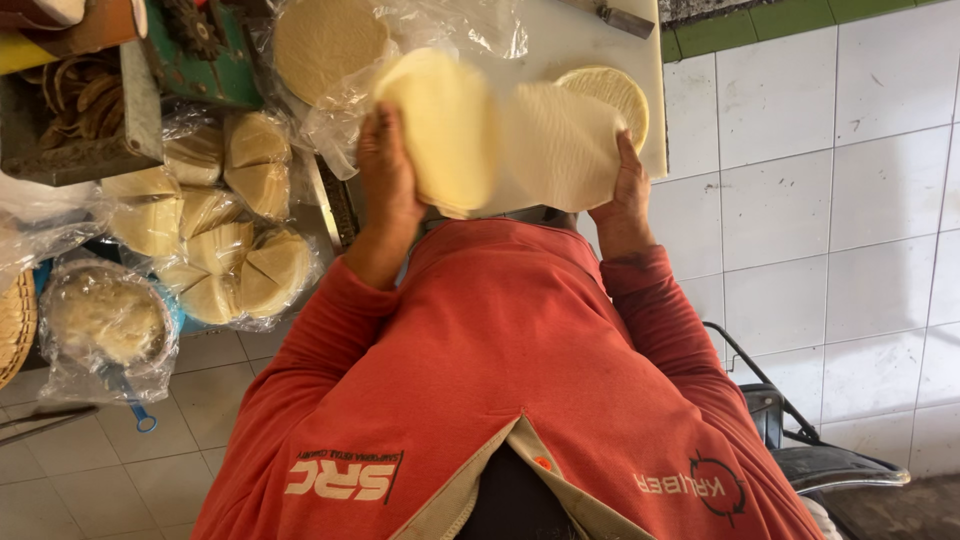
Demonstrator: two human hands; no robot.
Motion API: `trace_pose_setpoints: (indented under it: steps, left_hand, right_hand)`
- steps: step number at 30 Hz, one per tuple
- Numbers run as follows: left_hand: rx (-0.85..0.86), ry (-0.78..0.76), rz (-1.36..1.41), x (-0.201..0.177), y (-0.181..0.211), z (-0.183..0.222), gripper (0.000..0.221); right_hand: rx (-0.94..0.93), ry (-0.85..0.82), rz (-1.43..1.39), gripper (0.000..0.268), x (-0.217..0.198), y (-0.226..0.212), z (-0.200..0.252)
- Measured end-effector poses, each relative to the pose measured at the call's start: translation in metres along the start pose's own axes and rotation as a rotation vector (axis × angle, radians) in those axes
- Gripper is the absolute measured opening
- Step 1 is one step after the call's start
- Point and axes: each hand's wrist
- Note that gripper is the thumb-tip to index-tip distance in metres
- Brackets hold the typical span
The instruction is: The person removes round dough sheets from a plastic bag, folds them into semicircles by hand, and overlaps them on a cutting board.
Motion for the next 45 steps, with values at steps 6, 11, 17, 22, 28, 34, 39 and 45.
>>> trace_pose_setpoints:
  steps: [6,11,17,22,28,34,39,45]
  left_hand:
    - [0.137,-0.019,0.004,-0.04,0.031,-0.005,0.035]
    - [0.128,-0.059,-0.094,-0.046,0.033,0.01,0.034]
    - [0.075,-0.064,-0.124,-0.042,0.037,0.024,0.034]
    - [0.127,-0.051,-0.167,-0.051,0.042,0.028,0.034]
    - [0.09,-0.03,-0.179,-0.056,0.042,0.034,0.034]
    - [0.099,-0.065,-0.212,-0.062,0.033,0.037,0.035]
    - [0.104,-0.072,-0.305,-0.054,0.027,0.03,0.035]
    - [0.087,-0.102,-0.229,-0.04,0.029,0.03,0.035]
  right_hand:
    - [-0.3,0.178,0.089,0.038,-0.079,-0.04,-0.016]
    - [-0.902,0.46,1.008,0.017,-0.077,-0.055,-0.053]
    - [-1.271,0.099,1.817,0.008,-0.047,0.015,-0.106]
    - [-1.263,0.198,1.913,0.016,-0.042,0.047,-0.114]
    - [-1.232,0.187,1.943,0.017,-0.038,0.048,-0.125]
    - [-1.006,-0.017,2.005,0.039,-0.051,0.062,-0.108]
    - [-1.074,-0.125,1.931,0.025,-0.046,0.041,-0.098]
    - [-1.18,0.284,1.977,0.04,-0.067,-0.012,-0.108]
Point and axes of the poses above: each hand's wrist, its own z-axis away from the middle knuckle, its own x-axis out of the palm, y = z × x, and after that the axes turned 5 degrees about x, right-handed
